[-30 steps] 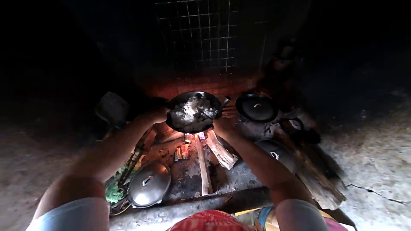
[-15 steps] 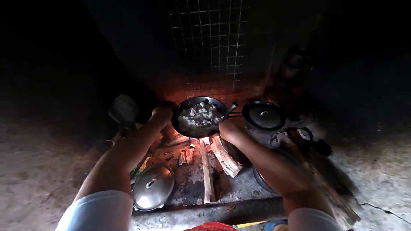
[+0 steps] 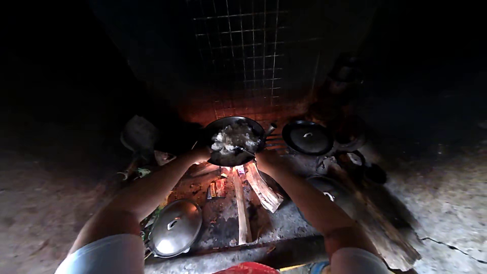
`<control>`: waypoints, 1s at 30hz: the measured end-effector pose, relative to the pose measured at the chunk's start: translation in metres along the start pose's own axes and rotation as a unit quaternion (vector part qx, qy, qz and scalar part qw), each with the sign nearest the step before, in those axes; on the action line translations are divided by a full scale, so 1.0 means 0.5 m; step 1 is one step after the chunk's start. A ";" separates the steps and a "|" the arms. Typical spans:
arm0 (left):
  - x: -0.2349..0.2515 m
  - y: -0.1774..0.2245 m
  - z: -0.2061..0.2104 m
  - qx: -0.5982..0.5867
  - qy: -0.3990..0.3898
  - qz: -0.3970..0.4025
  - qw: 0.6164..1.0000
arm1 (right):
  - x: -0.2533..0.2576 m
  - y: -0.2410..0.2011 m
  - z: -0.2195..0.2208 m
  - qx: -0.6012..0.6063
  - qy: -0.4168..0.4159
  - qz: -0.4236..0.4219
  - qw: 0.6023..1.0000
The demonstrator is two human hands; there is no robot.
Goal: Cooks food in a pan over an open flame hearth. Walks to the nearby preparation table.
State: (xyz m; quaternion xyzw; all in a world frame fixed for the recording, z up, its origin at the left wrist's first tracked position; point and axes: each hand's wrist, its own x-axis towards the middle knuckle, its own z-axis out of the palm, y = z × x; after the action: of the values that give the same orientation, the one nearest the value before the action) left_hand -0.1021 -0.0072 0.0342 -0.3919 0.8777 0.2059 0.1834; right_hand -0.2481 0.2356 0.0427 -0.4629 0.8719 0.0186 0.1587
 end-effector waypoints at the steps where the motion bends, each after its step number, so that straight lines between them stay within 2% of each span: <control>1: 0.008 0.005 0.008 -0.011 0.011 -0.002 1.000 | 0.007 0.004 0.009 0.002 0.001 0.004 1.000; 4: 0.002 -0.002 -0.005 -0.038 0.011 -0.012 0.999 | 0.020 0.026 0.022 0.002 0.020 -0.004 1.000; 7: -0.017 -0.026 -0.043 -0.048 0.015 -0.016 0.999 | 0.010 0.034 -0.001 0.004 0.045 -0.020 0.999; 9: -0.055 -0.017 -0.075 -0.010 0.044 0.005 0.999 | 0.001 0.028 -0.028 -0.004 0.056 -0.023 0.998; 12: -0.080 -0.005 -0.108 0.112 0.109 0.069 0.985 | -0.010 0.018 -0.059 -0.018 0.079 -0.024 0.996; 17: -0.146 0.042 -0.084 0.188 0.187 -0.005 0.964 | -0.002 0.014 -0.035 -0.036 0.075 -0.012 0.996; 20: -0.172 0.048 -0.077 0.176 0.182 -0.024 0.967 | -0.006 0.013 -0.015 -0.040 0.058 0.007 0.997; 25: -0.143 0.005 -0.024 0.139 0.140 0.039 0.980 | -0.013 0.008 -0.015 -0.046 0.076 0.010 0.996; 28: -0.117 -0.011 0.013 0.178 0.124 0.015 0.976 | -0.018 0.002 -0.019 -0.041 0.087 0.013 0.995; 30: -0.103 -0.015 0.008 0.189 0.124 0.006 0.974 | -0.029 0.002 -0.027 -0.025 0.094 0.021 0.995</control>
State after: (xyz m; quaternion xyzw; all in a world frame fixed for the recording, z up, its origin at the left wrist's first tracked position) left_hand -0.0634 0.0217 0.0540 -0.3675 0.9190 -0.0124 0.1424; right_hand -0.2448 0.2455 0.0598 -0.4477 0.8919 -0.0002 0.0637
